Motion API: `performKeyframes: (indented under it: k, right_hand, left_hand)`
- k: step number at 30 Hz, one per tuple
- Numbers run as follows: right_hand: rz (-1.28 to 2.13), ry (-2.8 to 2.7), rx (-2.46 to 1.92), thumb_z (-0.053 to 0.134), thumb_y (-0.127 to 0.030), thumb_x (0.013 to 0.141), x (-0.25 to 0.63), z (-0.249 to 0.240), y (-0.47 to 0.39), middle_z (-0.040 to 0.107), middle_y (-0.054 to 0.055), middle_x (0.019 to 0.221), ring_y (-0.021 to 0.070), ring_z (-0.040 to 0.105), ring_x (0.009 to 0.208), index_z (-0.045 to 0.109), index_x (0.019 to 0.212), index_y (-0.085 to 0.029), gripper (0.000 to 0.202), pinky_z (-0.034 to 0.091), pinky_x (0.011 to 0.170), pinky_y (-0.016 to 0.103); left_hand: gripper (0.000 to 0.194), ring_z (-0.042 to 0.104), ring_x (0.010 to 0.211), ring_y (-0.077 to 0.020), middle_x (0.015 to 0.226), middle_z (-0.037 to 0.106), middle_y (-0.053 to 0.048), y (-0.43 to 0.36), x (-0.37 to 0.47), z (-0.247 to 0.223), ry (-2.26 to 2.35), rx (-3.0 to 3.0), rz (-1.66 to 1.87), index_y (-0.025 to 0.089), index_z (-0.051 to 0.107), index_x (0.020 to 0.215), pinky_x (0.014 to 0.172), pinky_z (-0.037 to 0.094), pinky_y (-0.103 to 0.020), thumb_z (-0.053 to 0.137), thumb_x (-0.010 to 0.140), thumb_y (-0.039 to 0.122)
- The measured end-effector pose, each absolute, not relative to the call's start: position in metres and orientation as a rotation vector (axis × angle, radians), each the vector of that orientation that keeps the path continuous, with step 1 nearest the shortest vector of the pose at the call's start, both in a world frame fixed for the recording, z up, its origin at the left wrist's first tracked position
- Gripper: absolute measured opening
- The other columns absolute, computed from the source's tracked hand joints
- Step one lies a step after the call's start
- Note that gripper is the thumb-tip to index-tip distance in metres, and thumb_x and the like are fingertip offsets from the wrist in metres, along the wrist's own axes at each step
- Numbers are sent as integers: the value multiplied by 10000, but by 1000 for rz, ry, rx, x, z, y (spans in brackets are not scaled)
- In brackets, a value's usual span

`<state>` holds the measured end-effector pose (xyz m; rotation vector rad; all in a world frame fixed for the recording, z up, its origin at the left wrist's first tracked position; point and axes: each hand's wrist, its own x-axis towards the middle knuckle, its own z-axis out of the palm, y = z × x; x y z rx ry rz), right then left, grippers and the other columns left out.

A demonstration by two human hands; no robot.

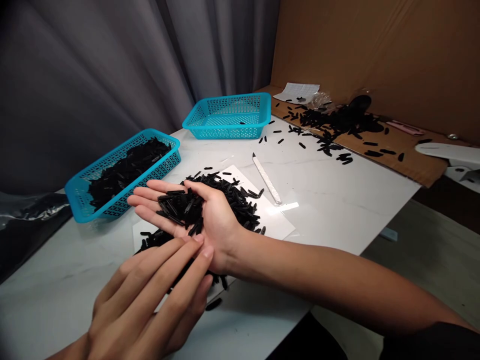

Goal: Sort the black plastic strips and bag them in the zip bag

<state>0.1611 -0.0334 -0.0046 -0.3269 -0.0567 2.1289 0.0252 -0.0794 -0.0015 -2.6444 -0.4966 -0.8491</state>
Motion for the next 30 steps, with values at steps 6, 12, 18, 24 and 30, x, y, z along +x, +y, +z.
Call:
performKeyframes:
  k: [6,12,18,24,30]
  right_hand:
    - [2153,-75,-256,288,-268,1042,163,-6,-34,729,196,1169,213,739,1069,586,1289,25,485,513,1059,312]
    - [2174,-138,-205,267,-267,1050,164,-4,-36,720,178,1213,190,726,1090,551,1348,9,496,483,1087,308]
    - [2207,-116,-170,268,-269,1050,166,3,-38,755,135,1128,189,737,1064,607,1278,-39,469,523,1035,294]
    - [2204,-110,-156,257,-260,1050,166,5,-38,759,135,1106,193,747,1036,634,1206,-39,465,552,982,275]
    - [2208,-132,-70,234,-251,1046,165,5,-40,751,129,1124,199,740,1056,640,1192,-32,484,536,1007,274]
  left_hand:
    - [264,761,1000,-257,952,811,-134,-80,27,-7,-485,-2640,-937,57,703,1112,914,546,-356,708,850,91]
    - [236,733,1055,-246,979,802,-124,-82,24,-9,-459,-2638,-915,82,701,1118,962,544,-351,691,884,120]
    - [265,652,1184,-224,1103,752,-123,-89,23,-10,-574,-2567,-971,115,669,1103,1039,502,-328,727,844,104]
    - [244,648,1204,-258,1038,772,-145,-86,22,-10,-479,-2596,-884,95,669,1116,1032,510,-350,707,893,187]
    - [232,596,1283,-280,1207,722,-157,-92,15,-8,-444,-2621,-712,84,684,1156,1160,417,-378,634,949,178]
